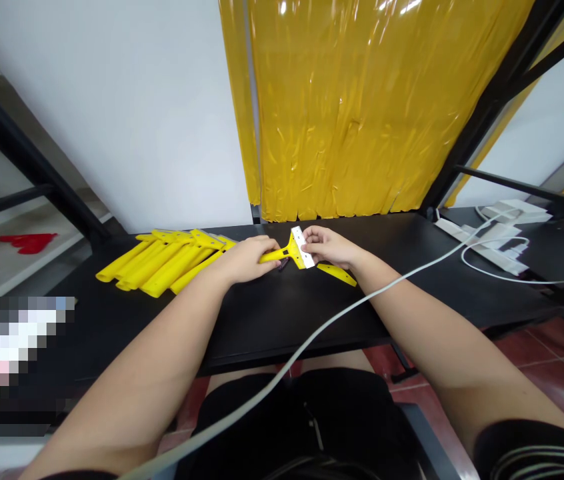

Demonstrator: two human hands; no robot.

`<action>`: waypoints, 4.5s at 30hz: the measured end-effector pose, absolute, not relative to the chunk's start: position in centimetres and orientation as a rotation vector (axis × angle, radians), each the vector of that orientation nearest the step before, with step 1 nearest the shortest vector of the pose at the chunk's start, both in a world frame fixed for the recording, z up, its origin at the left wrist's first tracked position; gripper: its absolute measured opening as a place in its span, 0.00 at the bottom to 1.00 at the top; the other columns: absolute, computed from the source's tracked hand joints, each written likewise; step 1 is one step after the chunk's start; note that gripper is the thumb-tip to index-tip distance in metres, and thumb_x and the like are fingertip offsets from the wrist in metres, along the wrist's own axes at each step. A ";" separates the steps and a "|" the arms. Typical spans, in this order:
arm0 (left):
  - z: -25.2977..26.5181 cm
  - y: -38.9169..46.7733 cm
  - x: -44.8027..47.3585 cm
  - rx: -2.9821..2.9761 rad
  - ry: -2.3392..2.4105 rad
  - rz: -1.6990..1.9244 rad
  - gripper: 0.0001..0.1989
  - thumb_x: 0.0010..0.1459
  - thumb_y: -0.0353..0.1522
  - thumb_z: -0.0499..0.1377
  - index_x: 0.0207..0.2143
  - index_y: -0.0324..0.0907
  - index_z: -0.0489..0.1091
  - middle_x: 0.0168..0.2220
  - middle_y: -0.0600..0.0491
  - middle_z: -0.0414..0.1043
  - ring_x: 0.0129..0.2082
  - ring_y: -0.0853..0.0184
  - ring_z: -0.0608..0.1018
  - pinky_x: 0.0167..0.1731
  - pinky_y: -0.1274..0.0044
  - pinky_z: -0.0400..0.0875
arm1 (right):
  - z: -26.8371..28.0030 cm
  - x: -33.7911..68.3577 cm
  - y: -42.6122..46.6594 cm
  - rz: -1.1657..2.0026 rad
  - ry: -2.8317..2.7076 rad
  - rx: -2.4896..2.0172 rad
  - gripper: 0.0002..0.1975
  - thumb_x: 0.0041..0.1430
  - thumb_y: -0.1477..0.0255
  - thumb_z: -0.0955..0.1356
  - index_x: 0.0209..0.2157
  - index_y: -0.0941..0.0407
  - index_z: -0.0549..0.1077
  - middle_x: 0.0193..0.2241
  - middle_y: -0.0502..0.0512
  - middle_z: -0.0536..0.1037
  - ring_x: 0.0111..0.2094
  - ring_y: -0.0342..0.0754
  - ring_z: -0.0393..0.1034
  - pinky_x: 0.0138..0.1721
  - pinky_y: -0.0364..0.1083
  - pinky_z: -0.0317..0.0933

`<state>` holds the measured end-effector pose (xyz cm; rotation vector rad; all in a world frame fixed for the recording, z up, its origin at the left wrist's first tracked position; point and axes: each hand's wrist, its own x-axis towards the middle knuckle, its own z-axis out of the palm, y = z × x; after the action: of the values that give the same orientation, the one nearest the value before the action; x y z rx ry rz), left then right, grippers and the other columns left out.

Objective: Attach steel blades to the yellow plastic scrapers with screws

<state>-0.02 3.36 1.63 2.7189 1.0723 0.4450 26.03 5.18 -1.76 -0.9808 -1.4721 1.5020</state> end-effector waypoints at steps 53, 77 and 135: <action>1.8 3.5 -0.4 2.659 1.144 0.407 0.27 0.65 0.38 0.56 0.65 0.47 0.62 0.42 0.50 0.75 0.39 0.60 0.76 0.38 0.71 0.66 | 0.9 30.8 4.8 1.247 -1.316 -0.955 0.17 0.46 0.78 0.77 0.39 0.56 0.75 0.29 0.50 0.80 0.27 0.40 0.73 0.28 0.39 0.67; 1.5 4.5 -1.7 2.656 1.428 0.491 0.24 0.64 0.41 0.57 0.61 0.46 0.67 0.46 0.47 0.77 0.43 0.56 0.79 0.41 0.68 0.70 | 0.7 23.6 4.5 0.368 -2.068 -1.821 0.10 0.49 0.76 0.75 0.36 0.57 0.78 0.38 0.62 0.82 0.39 0.56 0.79 0.36 0.47 0.69; 1.2 3.1 0.0 2.756 1.073 0.260 0.31 0.68 0.33 0.49 0.71 0.56 0.58 0.54 0.48 0.72 0.53 0.58 0.76 0.58 0.65 0.68 | 1.1 27.9 4.2 1.194 -1.399 -1.176 0.16 0.57 0.83 0.74 0.41 0.56 0.67 0.24 0.47 0.76 0.23 0.41 0.72 0.27 0.40 0.72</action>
<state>0.00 3.07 1.22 2.7557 1.0730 0.2603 27.93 4.18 1.13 -1.1758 -1.3992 1.1945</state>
